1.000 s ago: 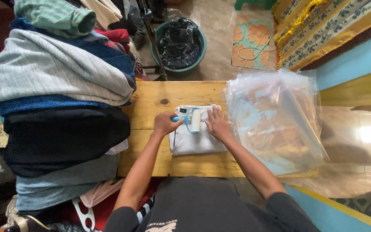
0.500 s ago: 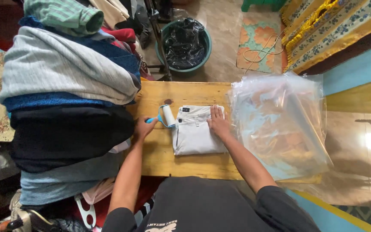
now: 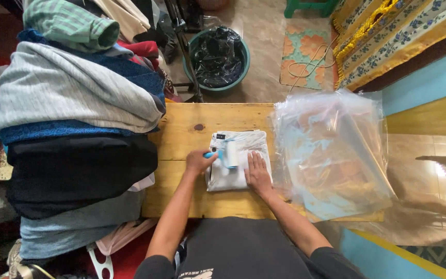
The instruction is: Using a lint roller to clean a pair of white pants and then folding them neatly on a wooden surface.
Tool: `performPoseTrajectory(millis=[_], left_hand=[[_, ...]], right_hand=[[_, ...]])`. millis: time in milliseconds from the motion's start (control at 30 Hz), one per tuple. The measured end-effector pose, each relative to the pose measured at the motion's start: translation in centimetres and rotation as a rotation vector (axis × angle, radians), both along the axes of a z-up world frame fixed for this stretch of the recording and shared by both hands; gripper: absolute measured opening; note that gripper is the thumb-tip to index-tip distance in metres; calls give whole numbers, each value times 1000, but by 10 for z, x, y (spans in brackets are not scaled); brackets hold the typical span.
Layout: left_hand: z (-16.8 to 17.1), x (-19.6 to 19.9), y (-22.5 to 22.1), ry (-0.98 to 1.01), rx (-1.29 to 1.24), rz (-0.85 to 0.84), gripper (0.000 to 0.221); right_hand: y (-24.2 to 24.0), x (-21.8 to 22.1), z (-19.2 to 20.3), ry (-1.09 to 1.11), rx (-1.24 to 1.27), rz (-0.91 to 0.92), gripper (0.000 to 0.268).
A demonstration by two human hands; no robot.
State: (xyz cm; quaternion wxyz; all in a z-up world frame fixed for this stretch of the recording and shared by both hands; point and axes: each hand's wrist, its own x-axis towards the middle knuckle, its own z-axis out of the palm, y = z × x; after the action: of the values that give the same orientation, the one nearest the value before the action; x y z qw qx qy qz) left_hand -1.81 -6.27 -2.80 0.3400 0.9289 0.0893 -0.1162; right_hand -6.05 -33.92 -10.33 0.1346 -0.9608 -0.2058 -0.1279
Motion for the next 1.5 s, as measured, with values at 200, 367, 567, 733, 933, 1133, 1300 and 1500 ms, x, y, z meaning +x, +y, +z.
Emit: performPoseTrajectory(millis=[200,367,567,733,933,1133,1300,1500], left_hand=[[-42,-55,92,-72,99,482,29],[-37,-83,90,-122,118,700,40],[-79,-76,83,-156,25,863,46],[-34,-91,42,-181,67,923,57],[-28,-108,4,-757,314,341,59],[-12,-115,-5,-674,38,299,43],[21,-106,-33,-305,72,171,103],[105,-29,-83,-476,152,198,117]], right_hand=[[15,22,-5,45,41,-8,62],[30,34,10,98,29,-4,67],[15,5,61,249,-130,196,91],[25,5,55,273,-204,150,93],[64,6,34,18,-284,444,112],[105,35,15,-147,-236,396,81],[124,83,43,39,108,93,77],[122,131,249,391,899,-295,91]])
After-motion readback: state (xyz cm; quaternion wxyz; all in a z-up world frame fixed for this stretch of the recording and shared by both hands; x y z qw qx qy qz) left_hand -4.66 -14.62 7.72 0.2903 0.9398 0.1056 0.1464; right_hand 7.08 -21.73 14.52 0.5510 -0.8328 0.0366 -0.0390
